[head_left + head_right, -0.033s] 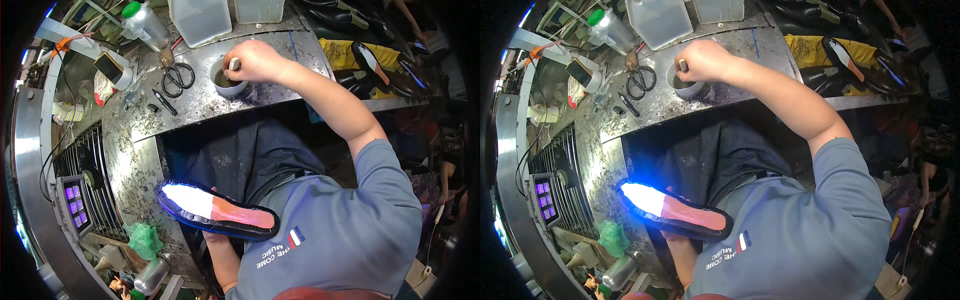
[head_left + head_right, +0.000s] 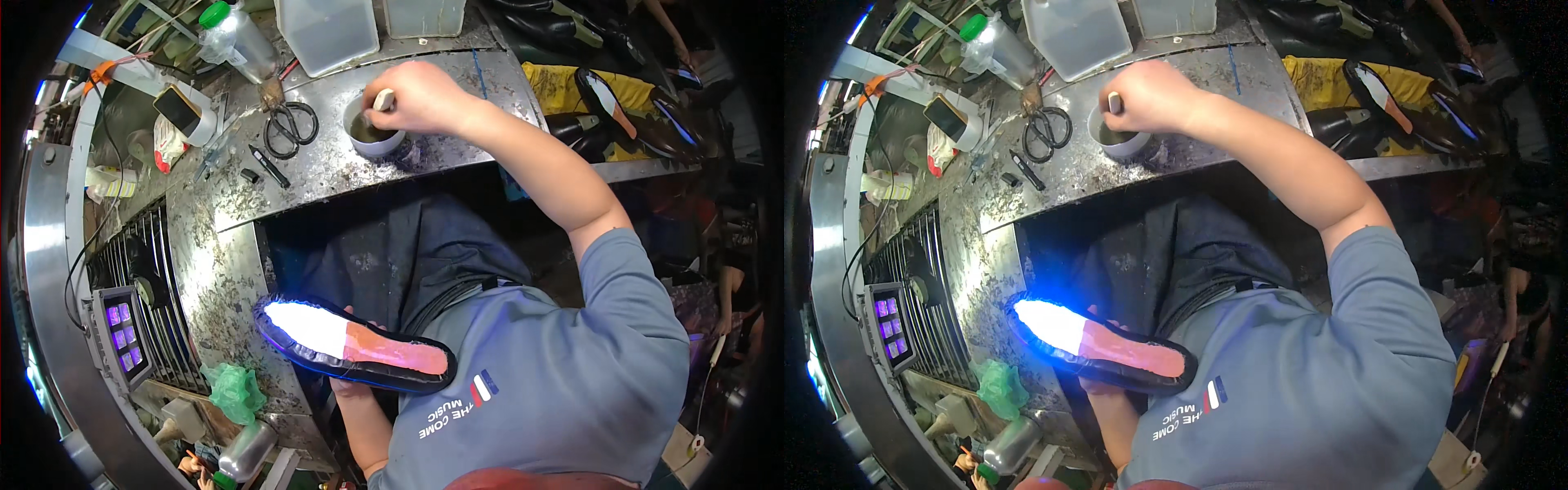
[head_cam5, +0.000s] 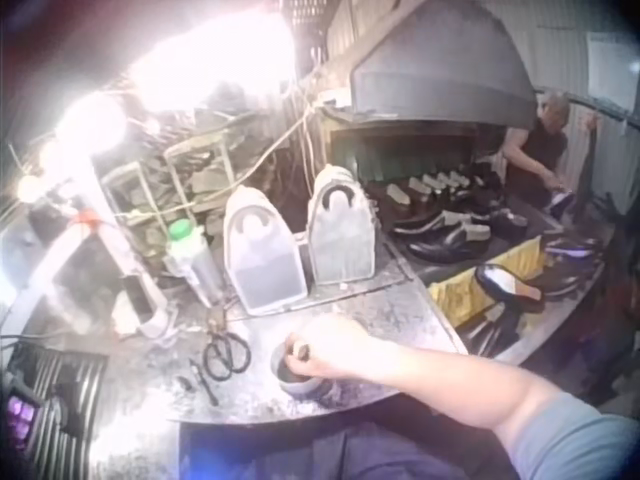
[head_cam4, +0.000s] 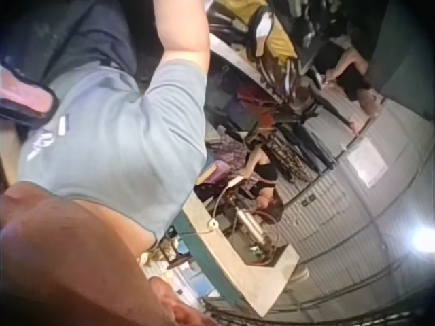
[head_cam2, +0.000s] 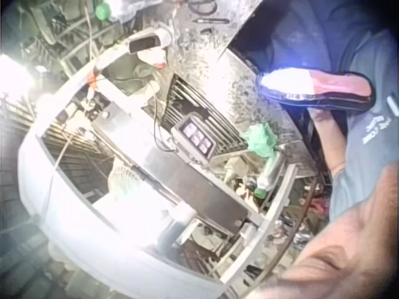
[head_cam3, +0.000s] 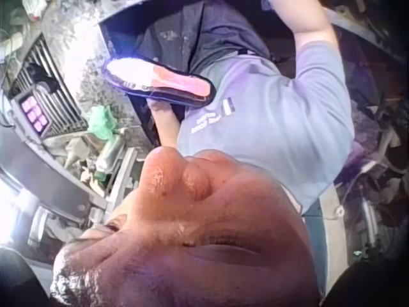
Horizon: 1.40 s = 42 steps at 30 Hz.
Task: The person repeatedly dips a brush into a small cup of dark liquid and applies it to the sole and edges of several black shoes. They handle each shoe one at a time, rotating it to cover different areas, then place it aside and pick up the next shoe.
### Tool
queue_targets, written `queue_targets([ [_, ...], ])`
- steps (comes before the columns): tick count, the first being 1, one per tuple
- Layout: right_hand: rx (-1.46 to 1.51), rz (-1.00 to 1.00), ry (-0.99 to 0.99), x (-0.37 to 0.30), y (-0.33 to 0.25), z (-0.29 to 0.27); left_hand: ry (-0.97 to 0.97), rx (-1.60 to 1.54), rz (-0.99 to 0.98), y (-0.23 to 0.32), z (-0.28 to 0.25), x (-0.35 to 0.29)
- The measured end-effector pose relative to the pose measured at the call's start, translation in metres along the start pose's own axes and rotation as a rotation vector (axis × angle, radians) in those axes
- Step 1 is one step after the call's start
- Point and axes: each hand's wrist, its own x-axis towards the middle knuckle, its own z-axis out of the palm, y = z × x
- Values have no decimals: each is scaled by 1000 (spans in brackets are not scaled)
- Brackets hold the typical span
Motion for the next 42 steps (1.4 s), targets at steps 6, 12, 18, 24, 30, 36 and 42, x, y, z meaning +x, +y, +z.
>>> queue_targets([
  [6,110,-156,296,-7,-23,-32,165,69,-4,5,-13,-16],
  [12,80,-79,130,-20,1,-8,163,289,114,24,-8,-20],
  [18,88,-126,221,-25,0,-10,185,715,397,45,10,-17],
  [24,292,-103,322,-27,-4,-14,183,1743,941,69,54,8],
  [30,421,-27,180,-36,-5,-10,86,2120,1022,93,80,14],
  [36,879,-38,-94,-48,-55,-26,-121,2337,912,117,104,8],
  [42,1109,-284,-226,-55,-97,-26,-271,2350,837,129,106,7],
])
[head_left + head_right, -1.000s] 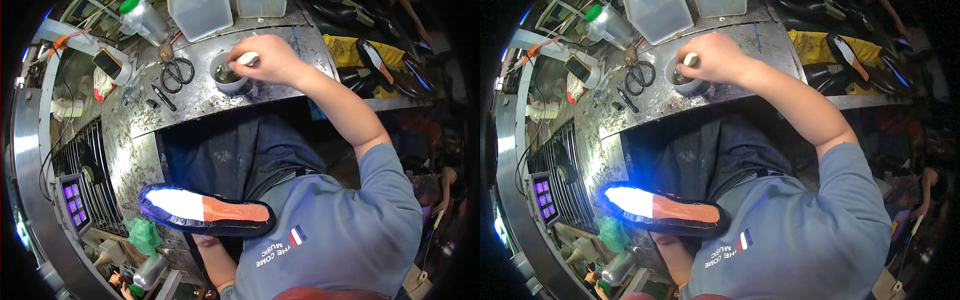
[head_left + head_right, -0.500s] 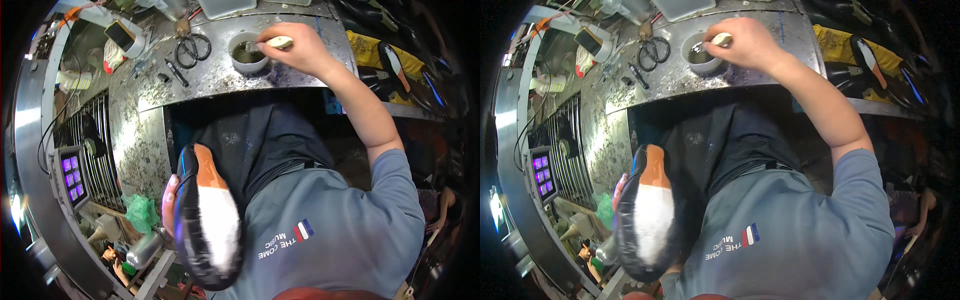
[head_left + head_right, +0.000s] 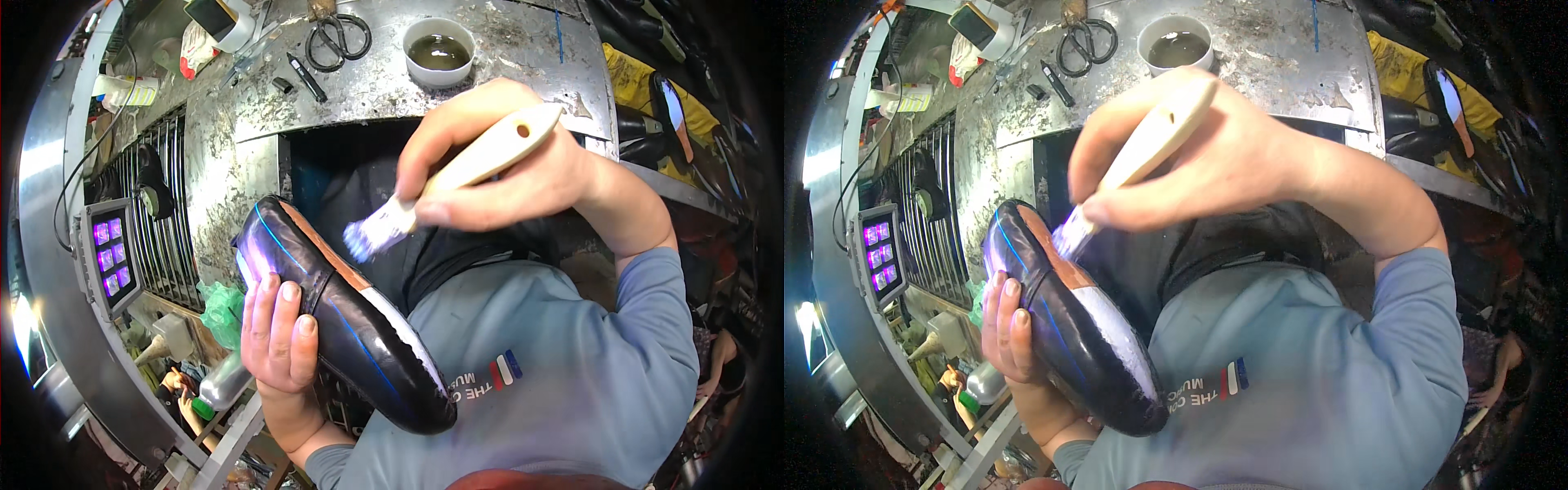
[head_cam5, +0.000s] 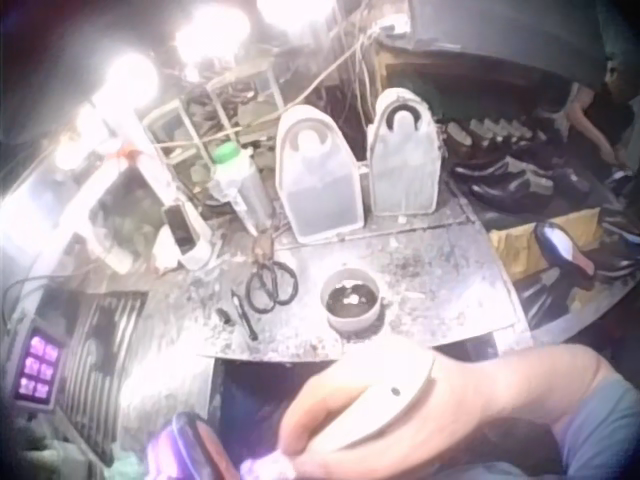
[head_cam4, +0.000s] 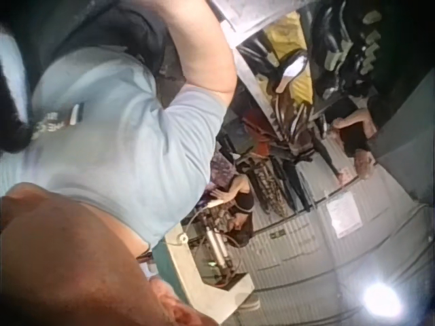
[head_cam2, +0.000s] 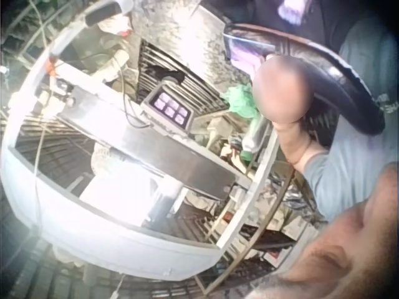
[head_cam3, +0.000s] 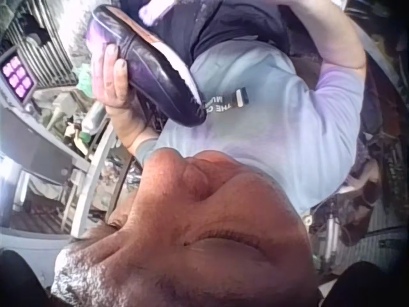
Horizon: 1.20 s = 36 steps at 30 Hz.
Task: The person repeatedly dips a brush into a small cup of dark liquid and applies it to the sole and edges of several black shoes. They handle each shoe one at a time, rotating it to cover different areas, then place it aside and pick up the next shoe.
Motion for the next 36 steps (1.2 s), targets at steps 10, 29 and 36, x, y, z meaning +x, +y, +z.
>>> queue_targets([
  [10,-46,-108,-64,28,-5,25,-101,64,89,1,-12,12],
  [29,60,-8,-240,27,-16,20,-147,156,-74,-2,8,-1],
  [36,-28,-14,-252,29,-30,16,-180,92,-206,-4,13,-4],
])
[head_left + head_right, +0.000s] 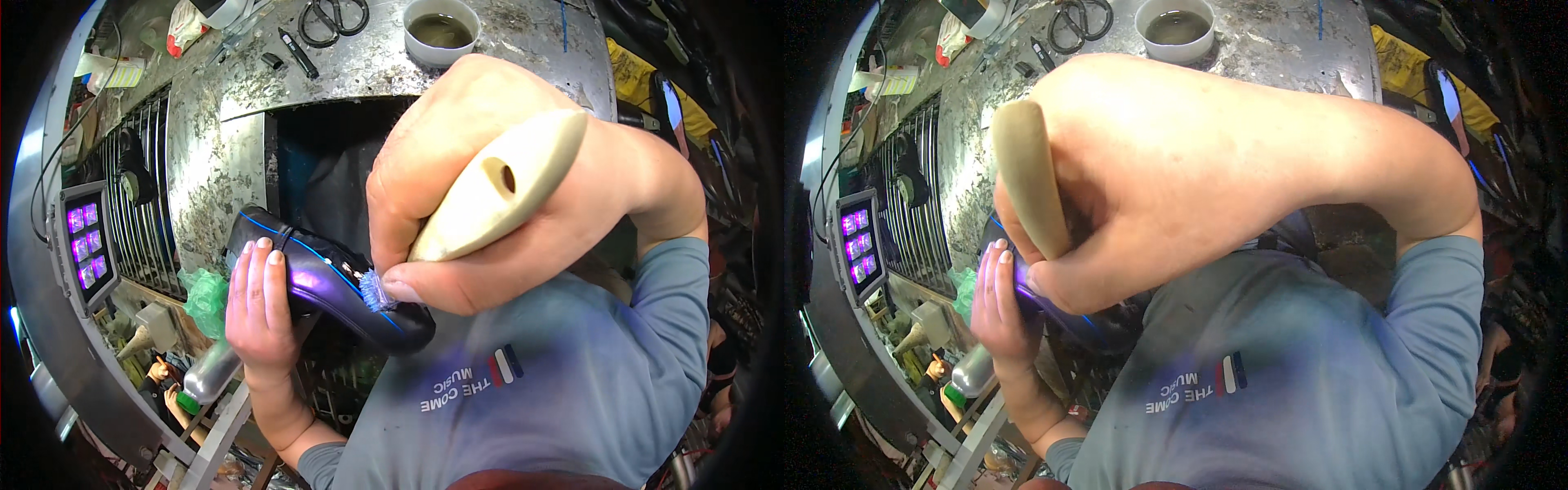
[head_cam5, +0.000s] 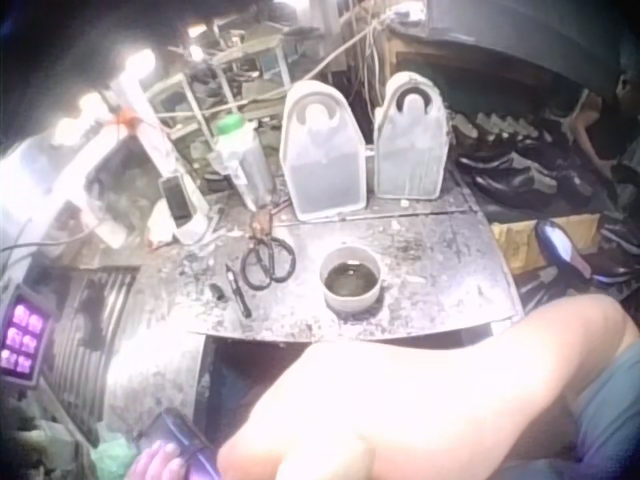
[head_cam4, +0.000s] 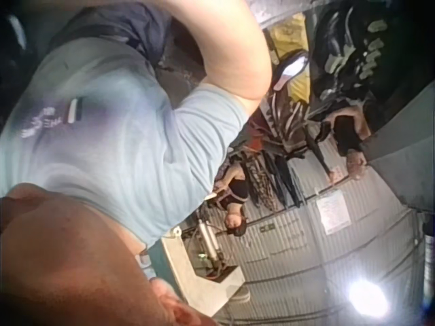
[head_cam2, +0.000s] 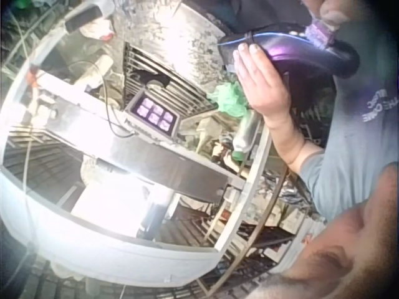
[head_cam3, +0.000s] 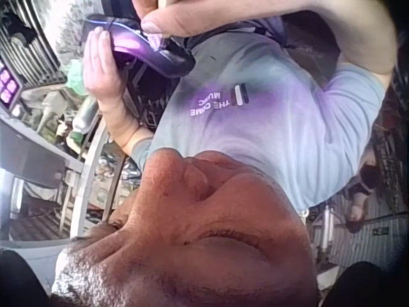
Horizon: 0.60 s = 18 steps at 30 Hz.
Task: The person repeatedly dips a brush into a small cup of dark liquid and applies it to the sole and edges of several black shoes. They handle each shoe one at a time, rotating it to cover different areas, then place it aside and pick up the next shoe.
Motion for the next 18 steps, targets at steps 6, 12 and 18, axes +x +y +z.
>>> queue_targets([
  [6,-15,-235,129,5,0,4,-24,-102,-127,-1,5,-9],
  [12,-139,-297,176,10,-11,0,-17,-171,-278,4,12,-12],
  [18,-179,-377,246,14,-5,2,-26,-354,-430,9,20,-20],
])
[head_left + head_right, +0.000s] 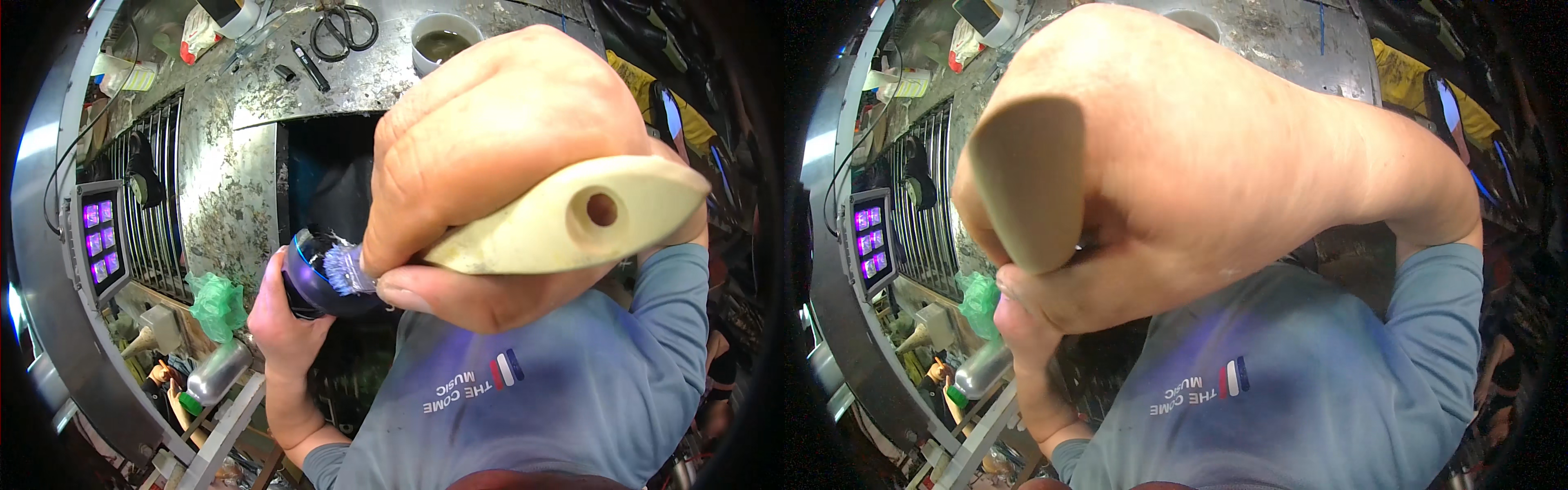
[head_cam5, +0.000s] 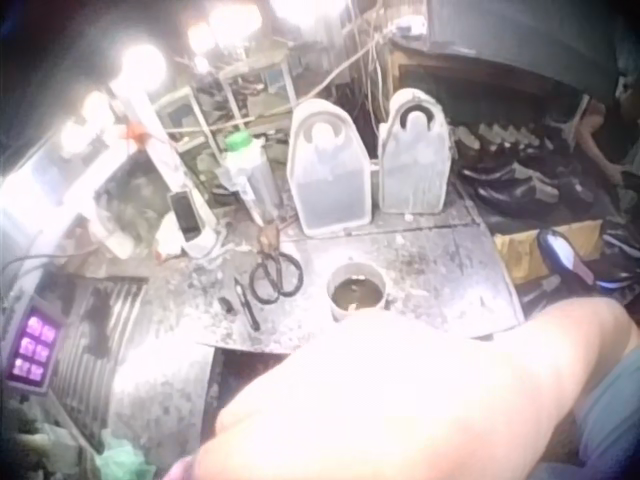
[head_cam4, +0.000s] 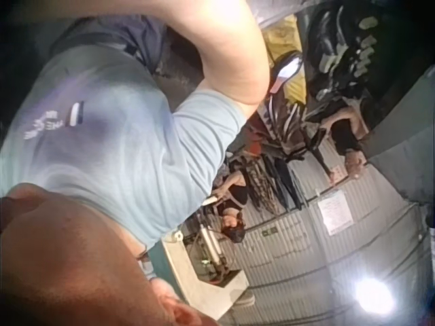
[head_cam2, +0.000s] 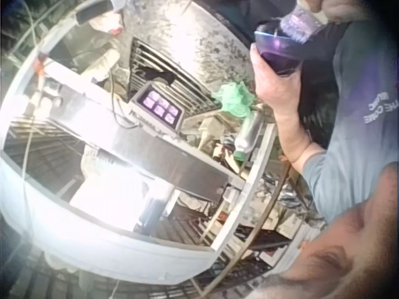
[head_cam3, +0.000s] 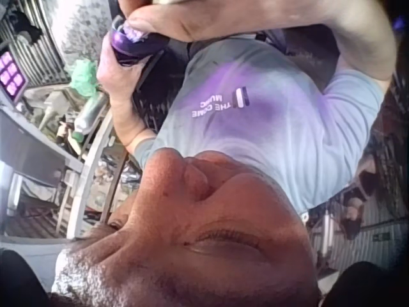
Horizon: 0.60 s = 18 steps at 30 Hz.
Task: The person repeatedly dips a brush into a small cup of dark liquid and applies it to the sole and edges of several black shoes. They handle each shoe one at a time, rotating it to cover different areas, then place it aside and pick up the next shoe.
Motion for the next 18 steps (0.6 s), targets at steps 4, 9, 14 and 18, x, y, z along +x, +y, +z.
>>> queue_targets([
  [4,-36,-34,8,3,5,1,-72,-266,-214,22,-2,5],
  [9,-79,-75,8,9,11,0,-224,-310,-210,28,-12,10],
  [14,-100,-111,7,14,21,5,-278,-425,-266,30,-15,10],
  [18,-124,-125,10,16,22,8,-328,-690,-418,30,-18,14],
])
